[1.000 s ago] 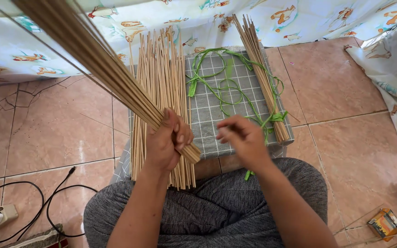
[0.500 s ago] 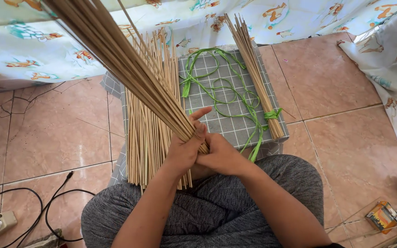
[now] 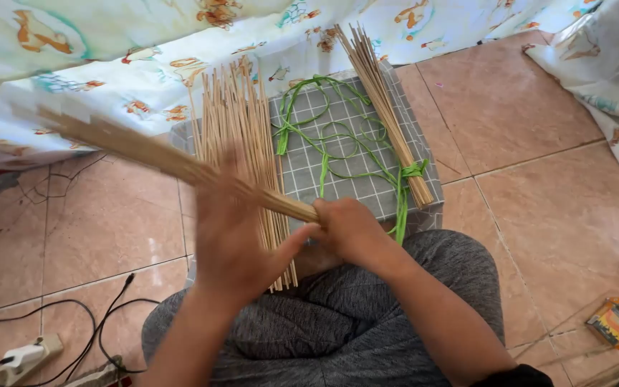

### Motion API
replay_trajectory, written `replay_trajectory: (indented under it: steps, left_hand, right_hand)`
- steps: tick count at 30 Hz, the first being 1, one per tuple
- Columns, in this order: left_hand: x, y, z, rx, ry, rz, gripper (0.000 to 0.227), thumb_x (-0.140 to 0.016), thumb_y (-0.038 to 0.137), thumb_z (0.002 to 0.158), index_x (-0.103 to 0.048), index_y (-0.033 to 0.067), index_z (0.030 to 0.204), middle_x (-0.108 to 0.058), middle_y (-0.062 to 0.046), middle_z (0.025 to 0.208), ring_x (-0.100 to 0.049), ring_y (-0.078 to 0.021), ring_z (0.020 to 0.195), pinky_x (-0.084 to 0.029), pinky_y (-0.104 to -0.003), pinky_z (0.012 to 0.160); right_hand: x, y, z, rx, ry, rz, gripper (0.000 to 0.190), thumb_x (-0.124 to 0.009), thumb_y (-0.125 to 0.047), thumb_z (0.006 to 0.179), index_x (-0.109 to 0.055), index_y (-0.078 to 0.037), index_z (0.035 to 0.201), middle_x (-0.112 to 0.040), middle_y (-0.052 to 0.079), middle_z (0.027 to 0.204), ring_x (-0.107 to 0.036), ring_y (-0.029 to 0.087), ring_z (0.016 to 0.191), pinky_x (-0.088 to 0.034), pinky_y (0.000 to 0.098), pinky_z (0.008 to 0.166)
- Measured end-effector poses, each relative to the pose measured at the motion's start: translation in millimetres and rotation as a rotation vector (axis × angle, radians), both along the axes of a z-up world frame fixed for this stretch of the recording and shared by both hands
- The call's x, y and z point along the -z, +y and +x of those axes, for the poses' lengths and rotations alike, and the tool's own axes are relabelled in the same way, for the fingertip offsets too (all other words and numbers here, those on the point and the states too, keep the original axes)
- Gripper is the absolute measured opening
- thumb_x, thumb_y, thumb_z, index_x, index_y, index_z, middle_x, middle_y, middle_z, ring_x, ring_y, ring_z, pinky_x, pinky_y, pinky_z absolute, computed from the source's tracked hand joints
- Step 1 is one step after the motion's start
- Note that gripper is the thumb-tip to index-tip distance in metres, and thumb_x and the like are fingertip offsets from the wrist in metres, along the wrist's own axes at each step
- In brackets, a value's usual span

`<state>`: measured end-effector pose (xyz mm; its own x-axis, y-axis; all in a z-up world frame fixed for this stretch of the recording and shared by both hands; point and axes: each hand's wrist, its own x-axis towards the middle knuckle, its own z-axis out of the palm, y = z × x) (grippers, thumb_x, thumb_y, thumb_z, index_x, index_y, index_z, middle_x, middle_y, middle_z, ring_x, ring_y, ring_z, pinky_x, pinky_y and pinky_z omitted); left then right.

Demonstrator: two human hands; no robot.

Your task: The person is organizing thin wooden sticks into bundles and securing each bundle with a green plastic tie.

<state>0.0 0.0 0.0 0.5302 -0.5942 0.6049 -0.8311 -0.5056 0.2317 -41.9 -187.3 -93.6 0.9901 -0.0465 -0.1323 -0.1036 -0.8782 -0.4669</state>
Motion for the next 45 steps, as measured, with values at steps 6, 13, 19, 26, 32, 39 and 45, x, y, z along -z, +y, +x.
replay_trajectory:
  steps: [6, 13, 19, 26, 32, 39, 45]
  left_hand:
    - [-0.7, -39.8, 50.6, 0.214, 0.672, 1.231, 0.073, -0.078, 0.071, 0.067, -0.074, 0.0137, 0.112, -0.077, -0.007, 0.100, -0.073, -0.0310, 0.101, -0.057, -0.047, 0.093]
    - [-33.0, -41.0, 45.4, 0.308, 1.134, 1.064, 0.055, -0.062, 0.041, 0.093, -0.066, -0.0073, 0.118, -0.073, -0.027, 0.111, -0.071, -0.0443, 0.107, -0.055, -0.052, 0.093]
    - [-56.7, -17.1, 55.5, 0.138, 1.170, 0.964, 0.042, -0.046, 0.033, 0.107, -0.066, -0.0032, 0.115, -0.054, -0.004, 0.069, -0.053, -0.0134, 0.055, -0.049, -0.023, 0.057]
    - [-60.4, -10.2, 46.0, 0.148, 1.200, 0.750, 0.044, -0.045, 0.036, 0.107, -0.067, -0.0016, 0.103, -0.048, -0.001, 0.064, -0.050, -0.0136, 0.053, -0.048, -0.026, 0.053]
    - [-67.7, -14.2, 39.1, 0.247, 1.196, 0.592, 0.048, -0.044, 0.040, 0.105, -0.068, -0.0009, 0.103, -0.053, -0.003, 0.065, -0.057, -0.0178, 0.058, -0.051, -0.034, 0.057]
    - [-51.1, -8.1, 38.7, 0.267, 1.124, 0.535, 0.076, -0.042, 0.055, 0.099, -0.037, -0.0005, 0.151, -0.055, -0.034, 0.139, -0.051, -0.0547, 0.130, -0.045, -0.063, 0.104]
    - [-66.6, -13.7, 34.1, 0.278, 1.104, 0.481, 0.078, -0.043, 0.054, 0.097, -0.032, 0.0086, 0.159, -0.057, -0.034, 0.136, -0.054, -0.0555, 0.126, -0.044, -0.064, 0.104]
  right_hand:
    - [9.9, 23.2, -7.2, -0.298, -0.190, -0.225, 0.025, -0.077, -0.032, 0.076, -0.064, -0.011, 0.079, -0.065, 0.012, 0.062, -0.069, 0.037, 0.060, -0.055, 0.0467, 0.050]
    - [3.0, -7.4, -15.6, -0.381, -0.217, -0.205, 0.037, -0.080, -0.032, 0.075, -0.057, -0.010, 0.095, -0.070, 0.013, 0.074, -0.072, 0.038, 0.067, -0.056, 0.0503, 0.055]
    - [-41.7, -60.6, -23.5, -0.134, -0.464, 0.430, 0.030, -0.066, -0.016, 0.091, -0.072, -0.007, 0.120, -0.075, 0.016, 0.100, -0.076, 0.035, 0.086, -0.062, 0.0440, 0.072]
    - [-26.6, -39.0, -10.2, -0.047, -0.301, 0.967, 0.058, -0.035, 0.005, 0.098, -0.019, -0.009, 0.153, -0.068, 0.012, 0.081, -0.064, 0.019, 0.049, -0.053, 0.0299, 0.047]
    - [6.2, 0.9, 3.2, 0.309, -0.497, 1.523, 0.010, -0.054, -0.001, 0.100, -0.052, -0.001, 0.110, -0.067, 0.018, 0.078, -0.069, 0.027, 0.054, -0.058, 0.0327, 0.045]
    - [10.7, 14.6, -5.9, 0.393, -0.461, 1.784, 0.019, -0.067, -0.003, 0.095, -0.069, 0.008, 0.110, -0.071, 0.020, 0.089, -0.071, 0.024, 0.074, -0.061, 0.0354, 0.069]
    - [44.4, 6.2, -5.3, 0.256, -0.547, 1.601, 0.014, -0.071, 0.004, 0.090, -0.071, 0.006, 0.104, -0.071, 0.019, 0.085, -0.066, 0.022, 0.075, -0.059, 0.0395, 0.070]
